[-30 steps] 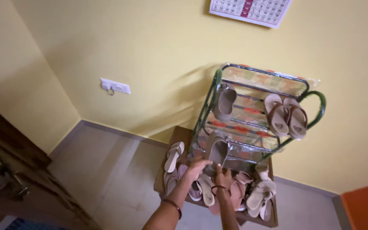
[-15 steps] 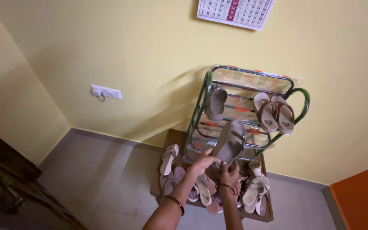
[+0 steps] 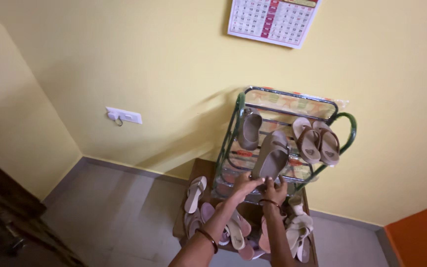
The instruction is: The person picks up various shoes and sandals from a small wooden table and places them onto a multi-tiered shoe rack. The person handles flip-flops, sandals, and closed shoes, arranging them on the rack's shelves.
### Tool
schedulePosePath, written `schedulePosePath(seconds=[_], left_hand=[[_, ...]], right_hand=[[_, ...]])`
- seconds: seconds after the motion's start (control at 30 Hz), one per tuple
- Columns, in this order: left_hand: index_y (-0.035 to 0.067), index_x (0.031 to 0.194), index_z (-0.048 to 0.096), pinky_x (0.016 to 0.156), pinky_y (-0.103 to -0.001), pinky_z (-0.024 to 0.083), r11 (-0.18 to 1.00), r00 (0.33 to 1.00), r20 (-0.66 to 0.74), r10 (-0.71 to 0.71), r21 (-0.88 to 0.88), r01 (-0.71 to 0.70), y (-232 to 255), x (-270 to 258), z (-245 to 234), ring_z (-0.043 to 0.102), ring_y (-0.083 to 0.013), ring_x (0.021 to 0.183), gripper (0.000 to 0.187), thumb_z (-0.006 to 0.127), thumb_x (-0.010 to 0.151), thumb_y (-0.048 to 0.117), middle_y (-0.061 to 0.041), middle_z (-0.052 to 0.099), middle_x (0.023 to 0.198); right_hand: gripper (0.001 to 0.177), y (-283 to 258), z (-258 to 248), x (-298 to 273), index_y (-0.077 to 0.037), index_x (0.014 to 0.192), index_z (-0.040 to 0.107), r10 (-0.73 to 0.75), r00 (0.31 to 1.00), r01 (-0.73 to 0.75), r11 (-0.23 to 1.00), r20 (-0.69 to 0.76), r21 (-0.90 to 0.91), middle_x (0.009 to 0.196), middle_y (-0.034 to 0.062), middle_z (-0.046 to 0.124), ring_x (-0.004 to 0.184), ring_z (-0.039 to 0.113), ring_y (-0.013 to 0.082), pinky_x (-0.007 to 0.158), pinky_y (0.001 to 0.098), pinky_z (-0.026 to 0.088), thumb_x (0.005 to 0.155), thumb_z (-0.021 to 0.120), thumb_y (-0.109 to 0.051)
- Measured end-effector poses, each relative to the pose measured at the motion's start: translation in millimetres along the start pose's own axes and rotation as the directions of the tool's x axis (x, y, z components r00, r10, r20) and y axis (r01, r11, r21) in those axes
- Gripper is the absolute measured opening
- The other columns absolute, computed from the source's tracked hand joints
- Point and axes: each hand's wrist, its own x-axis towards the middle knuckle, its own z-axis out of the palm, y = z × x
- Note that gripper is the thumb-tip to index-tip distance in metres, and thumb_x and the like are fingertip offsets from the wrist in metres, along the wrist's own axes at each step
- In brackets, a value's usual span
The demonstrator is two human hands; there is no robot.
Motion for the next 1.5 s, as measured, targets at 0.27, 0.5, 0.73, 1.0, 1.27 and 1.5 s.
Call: schedulePosePath(seconds=[0.27,0.5,0.73,1.0,1.27,1.5], left_hand=[[-0.001,0.106,0.075,0.064,-0.029,0.056,0.978,0.995,-0.003,-0.098,-0.184,0.096,4.3,31.4,16.8,0.070,-0.0115,0.073,0.031,0.081,0.084,0.020,-0.009,0.077,0.092],[-0.003,0.103,0.073,0.062,-0.032,0.057,0.949,0.992,-0.037,-0.120,-0.297,0.104,1.7,68.2,39.6,0.069,-0.0149,0.070,0.028,0.079,0.086,0.018,-0.008,0.073,0.087],[0.002,0.114,0.065,0.073,-0.031,0.058,0.857,0.947,-0.179,-0.267,-0.493,0.149,-3.3,110.4,36.1,0.066,-0.0143,0.080,0.035,0.078,0.089,0.022,-0.006,0.068,0.097],[0.004,0.122,0.067,0.052,-0.029,0.041,0.839,0.852,-0.393,-0.345,-0.535,0.093,-17.5,164.8,3.8,0.052,-0.0144,0.064,0.050,0.085,0.083,0.029,-0.005,0.065,0.092],[-0.011,0.123,0.066,0.070,-0.035,0.066,0.893,0.794,-0.474,-0.381,-0.412,0.183,-26.9,194.1,15.0,0.075,-0.0285,0.091,0.052,0.079,0.091,0.027,-0.020,0.072,0.114],[-0.002,0.139,0.055,0.080,-0.039,0.062,0.809,0.818,-0.393,-0.419,-0.571,0.140,-23.2,196.0,37.1,0.068,-0.0320,0.115,0.054,0.073,0.091,0.017,-0.016,0.058,0.140]], right_hand=[[0.052,-6.0,6.3,40.2,-0.004,0.142,0.046,0.079,0.996,-0.077,0.995,0.035,-0.057,0.109,0.0203,0.070,0.078,0.070,0.0248,0.060,0.0389,0.061,0.095,0.066,-0.010],[0.047,-16.5,13.7,87.8,-0.002,0.137,0.054,-0.063,0.995,0.075,0.986,0.083,-0.152,0.111,0.0211,0.072,0.086,0.072,0.0248,0.065,0.0350,0.061,0.094,0.072,-0.011],[0.050,-18.6,28.7,121.5,-0.005,0.138,0.053,0.086,0.994,-0.076,0.986,0.065,-0.147,0.115,0.0203,0.068,0.084,0.071,0.0283,0.060,0.0411,0.061,0.092,0.071,-0.013],[0.050,-17.2,43.5,153.4,-0.006,0.137,0.053,0.111,0.991,-0.100,0.987,0.081,-0.128,0.114,0.0207,0.068,0.087,0.071,0.0282,0.061,0.0434,0.063,0.092,0.072,-0.014],[0.048,-18.9,45.3,171.9,-0.003,0.133,0.059,0.000,0.997,0.019,0.969,0.076,-0.245,0.107,0.0221,0.071,0.084,0.072,0.0302,0.063,0.0407,0.061,0.089,0.077,-0.015],[0.047,-21.9,39.1,181.3,-0.003,0.132,0.062,-0.033,0.998,0.051,0.880,0.045,-0.472,0.115,0.0229,0.071,0.095,0.072,0.0301,0.080,0.0414,0.059,0.090,0.076,-0.021]])
